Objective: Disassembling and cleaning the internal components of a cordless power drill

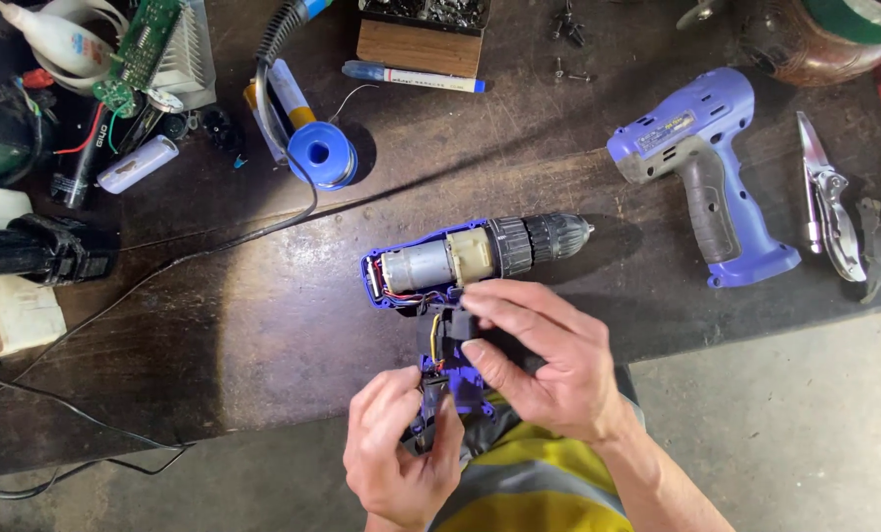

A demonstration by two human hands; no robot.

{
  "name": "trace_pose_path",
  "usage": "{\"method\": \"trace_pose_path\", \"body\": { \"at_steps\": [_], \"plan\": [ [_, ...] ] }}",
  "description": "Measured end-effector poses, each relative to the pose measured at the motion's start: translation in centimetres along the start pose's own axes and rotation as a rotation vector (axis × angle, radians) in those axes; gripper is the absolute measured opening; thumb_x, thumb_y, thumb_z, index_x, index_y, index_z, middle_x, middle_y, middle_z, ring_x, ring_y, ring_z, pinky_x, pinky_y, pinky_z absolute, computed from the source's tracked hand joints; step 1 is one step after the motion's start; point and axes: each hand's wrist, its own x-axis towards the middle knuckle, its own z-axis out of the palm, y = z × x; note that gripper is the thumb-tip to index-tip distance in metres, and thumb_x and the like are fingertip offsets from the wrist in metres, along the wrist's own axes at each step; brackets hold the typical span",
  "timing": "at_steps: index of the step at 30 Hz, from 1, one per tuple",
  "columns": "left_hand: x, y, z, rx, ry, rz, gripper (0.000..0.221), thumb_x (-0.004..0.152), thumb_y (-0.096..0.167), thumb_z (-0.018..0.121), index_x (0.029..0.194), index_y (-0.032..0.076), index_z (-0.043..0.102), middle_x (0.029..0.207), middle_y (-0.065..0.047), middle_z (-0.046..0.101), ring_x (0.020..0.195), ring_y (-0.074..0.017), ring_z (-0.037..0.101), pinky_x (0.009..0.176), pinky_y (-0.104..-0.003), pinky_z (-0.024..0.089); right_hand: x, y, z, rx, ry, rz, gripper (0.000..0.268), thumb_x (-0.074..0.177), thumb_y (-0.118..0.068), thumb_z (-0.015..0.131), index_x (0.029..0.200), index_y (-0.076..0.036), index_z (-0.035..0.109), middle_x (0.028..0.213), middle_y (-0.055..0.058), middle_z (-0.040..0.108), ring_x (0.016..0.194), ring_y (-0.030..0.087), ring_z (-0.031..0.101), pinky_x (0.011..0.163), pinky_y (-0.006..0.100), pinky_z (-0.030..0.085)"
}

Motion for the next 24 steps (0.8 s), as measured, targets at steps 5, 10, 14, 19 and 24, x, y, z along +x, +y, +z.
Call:
{"method": "trace_pose_path", "body": {
  "at_steps": [5, 10, 14, 19, 24],
  "plan": [
    [0.0, 0.0, 0.7, 0.014, -0.042, 0.132, 0.020, 0.089, -0.005, 0.073, 0.104, -0.002, 0.060, 0.104, -0.019, 0.070, 0.086, -0.0355, 0.075, 0.078, -0.041, 0.070, -1.7, 2.0, -0.5, -0.003, 0.027, 0.109, 0.028, 0.091, -0.010, 0.076, 0.116, 0.000, 0.072, 0.105, 0.011, 0.074, 0.080, 0.015, 0.070, 0.079, 0.024, 0.061],
    [0.0, 0.5, 0.7, 0.031, -0.121, 0.080, 0.013, 0.090, -0.003, 0.071, 0.102, -0.002, 0.067, 0.103, -0.018, 0.072, 0.090, -0.0327, 0.075, 0.082, -0.040, 0.068, -2.3, 2.7, -0.7, -0.015, 0.026, 0.139, 0.031, 0.092, -0.010, 0.076, 0.121, -0.002, 0.071, 0.105, 0.009, 0.074, 0.080, 0.014, 0.069, 0.081, 0.025, 0.059],
    [0.1, 0.4, 0.5, -0.057, -0.090, -0.054, 0.024, 0.086, 0.002, 0.079, 0.105, -0.001, 0.065, 0.101, -0.017, 0.073, 0.093, -0.0275, 0.075, 0.086, -0.035, 0.066, -1.9, 3.1, -1.2, 0.003, -0.011, 0.125, 0.029, 0.094, -0.013, 0.074, 0.120, -0.003, 0.070, 0.107, 0.011, 0.075, 0.086, 0.018, 0.073, 0.083, 0.027, 0.059],
    [0.7, 1.1, 1.0, -0.046, -0.131, -0.014, 0.021, 0.083, 0.002, 0.081, 0.098, -0.002, 0.067, 0.096, -0.017, 0.073, 0.088, -0.0269, 0.075, 0.082, -0.036, 0.067, -2.2, 3.8, -1.4, 0.007, -0.011, 0.154, 0.031, 0.095, -0.015, 0.073, 0.124, -0.005, 0.070, 0.117, 0.011, 0.077, 0.103, 0.021, 0.077, 0.096, 0.029, 0.061],
    [0.5, 1.4, 1.7, 0.094, -0.131, 0.074, 0.016, 0.086, 0.003, 0.079, 0.099, -0.001, 0.071, 0.101, -0.017, 0.073, 0.087, -0.0263, 0.075, 0.079, -0.034, 0.065, -2.0, 4.1, -1.6, 0.075, -0.019, 0.147, 0.029, 0.097, -0.011, 0.070, 0.125, -0.003, 0.068, 0.117, 0.011, 0.077, 0.104, 0.021, 0.077, 0.095, 0.029, 0.061]
  ]
}}
